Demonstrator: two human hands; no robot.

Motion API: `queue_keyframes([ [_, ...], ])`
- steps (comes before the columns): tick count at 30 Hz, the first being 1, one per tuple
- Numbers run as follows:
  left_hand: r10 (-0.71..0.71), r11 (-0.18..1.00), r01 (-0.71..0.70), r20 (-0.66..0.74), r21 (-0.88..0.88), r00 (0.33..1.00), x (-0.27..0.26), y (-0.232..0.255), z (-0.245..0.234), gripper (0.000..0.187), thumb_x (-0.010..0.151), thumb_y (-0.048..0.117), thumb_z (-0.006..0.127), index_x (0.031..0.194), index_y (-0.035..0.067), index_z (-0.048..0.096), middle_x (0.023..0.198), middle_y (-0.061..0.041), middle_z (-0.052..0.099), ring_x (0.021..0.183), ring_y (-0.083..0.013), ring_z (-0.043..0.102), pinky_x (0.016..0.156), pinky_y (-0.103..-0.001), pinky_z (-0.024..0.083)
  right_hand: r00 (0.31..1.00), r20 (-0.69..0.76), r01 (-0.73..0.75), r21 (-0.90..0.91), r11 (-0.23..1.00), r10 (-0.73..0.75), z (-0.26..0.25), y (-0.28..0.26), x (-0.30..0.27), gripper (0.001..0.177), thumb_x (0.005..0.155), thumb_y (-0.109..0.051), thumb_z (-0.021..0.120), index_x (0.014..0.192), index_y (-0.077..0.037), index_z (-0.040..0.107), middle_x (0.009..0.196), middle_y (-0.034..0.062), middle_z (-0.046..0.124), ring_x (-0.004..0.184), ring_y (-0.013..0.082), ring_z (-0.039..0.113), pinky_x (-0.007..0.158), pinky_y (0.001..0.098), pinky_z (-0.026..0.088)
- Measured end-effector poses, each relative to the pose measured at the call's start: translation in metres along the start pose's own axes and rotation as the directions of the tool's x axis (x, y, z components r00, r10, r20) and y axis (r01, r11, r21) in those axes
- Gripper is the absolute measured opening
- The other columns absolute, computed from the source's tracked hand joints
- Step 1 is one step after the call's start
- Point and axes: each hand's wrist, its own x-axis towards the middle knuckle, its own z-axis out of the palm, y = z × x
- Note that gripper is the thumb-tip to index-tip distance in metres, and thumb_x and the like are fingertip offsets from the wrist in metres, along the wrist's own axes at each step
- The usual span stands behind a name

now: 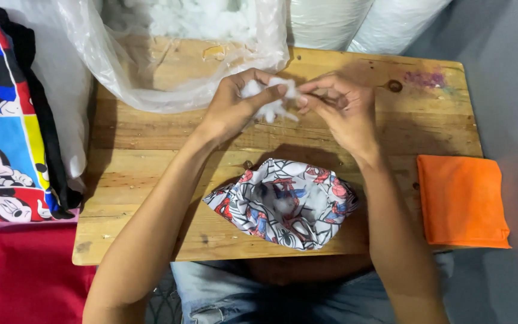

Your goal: Stuffing a small fabric pouch with white fiberfill material at a workshop station.

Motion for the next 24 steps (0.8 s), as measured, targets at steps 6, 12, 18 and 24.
queue_keyframes([
  [6, -0.006, 0.997, 0.003, 0.036, 0.081, 0.999, -0.006, 0.006, 0.007, 0.022, 0.083, 0.020, 0.084, 0.089, 0.001, 0.075, 0.071, -0.012, 0.074, 0.054, -0.0107, 0.068, 0.047, -0.021, 0.052, 0.985, 0.151, -0.078, -0.062, 0.995, 0.086, 0.016, -0.030, -0.002, 0.047, 0.089, 0.007, 0.079, 0.132, -0.004, 0.065, 0.121, 0.0089, 0.060, 0.106, 0.0155, 0.064, 0.095, 0.0344, 0.061],
  [12, -0.029, 0.980, 0.016, 0.064, 0.197, 0.998, -0.012, 0.019, 0.002, 0.033, 0.077, 0.025, 0.088, 0.097, 0.002, 0.076, 0.070, -0.008, 0.074, 0.054, -0.0070, 0.065, 0.049, -0.017, 0.047, 0.998, 0.057, 0.026, -0.129, 0.991, -0.018, -0.001, -0.004, -0.002, 0.019, 0.089, 0.012, 0.081, 0.107, 0.005, 0.076, 0.097, 0.0154, 0.067, 0.087, 0.0188, 0.070, 0.082, 0.0337, 0.063],
  [18, -0.015, 0.968, 0.003, 0.047, 0.250, 0.999, -0.007, 0.013, -0.004, 0.024, 0.080, 0.023, 0.086, 0.096, 0.006, 0.079, 0.069, -0.008, 0.075, 0.053, -0.0078, 0.064, 0.050, -0.019, 0.049, 0.990, 0.134, -0.044, -0.064, 0.997, 0.052, -0.001, -0.012, -0.001, 0.043, 0.084, 0.012, 0.082, 0.124, 0.004, 0.067, 0.113, 0.0120, 0.059, 0.090, 0.0168, 0.065, 0.085, 0.0344, 0.064],
  [24, -0.006, 0.940, -0.018, 0.068, 0.342, 0.998, 0.002, 0.000, -0.009, 0.019, 0.082, 0.026, 0.085, 0.092, 0.010, 0.081, 0.068, -0.006, 0.075, 0.061, -0.0117, 0.068, 0.063, -0.022, 0.054, 0.994, 0.100, -0.025, -0.150, 0.988, 0.041, 0.004, -0.011, -0.003, 0.019, 0.088, 0.011, 0.081, 0.104, 0.003, 0.076, 0.097, 0.0148, 0.069, 0.087, 0.0156, 0.068, 0.081, 0.0295, 0.061],
])
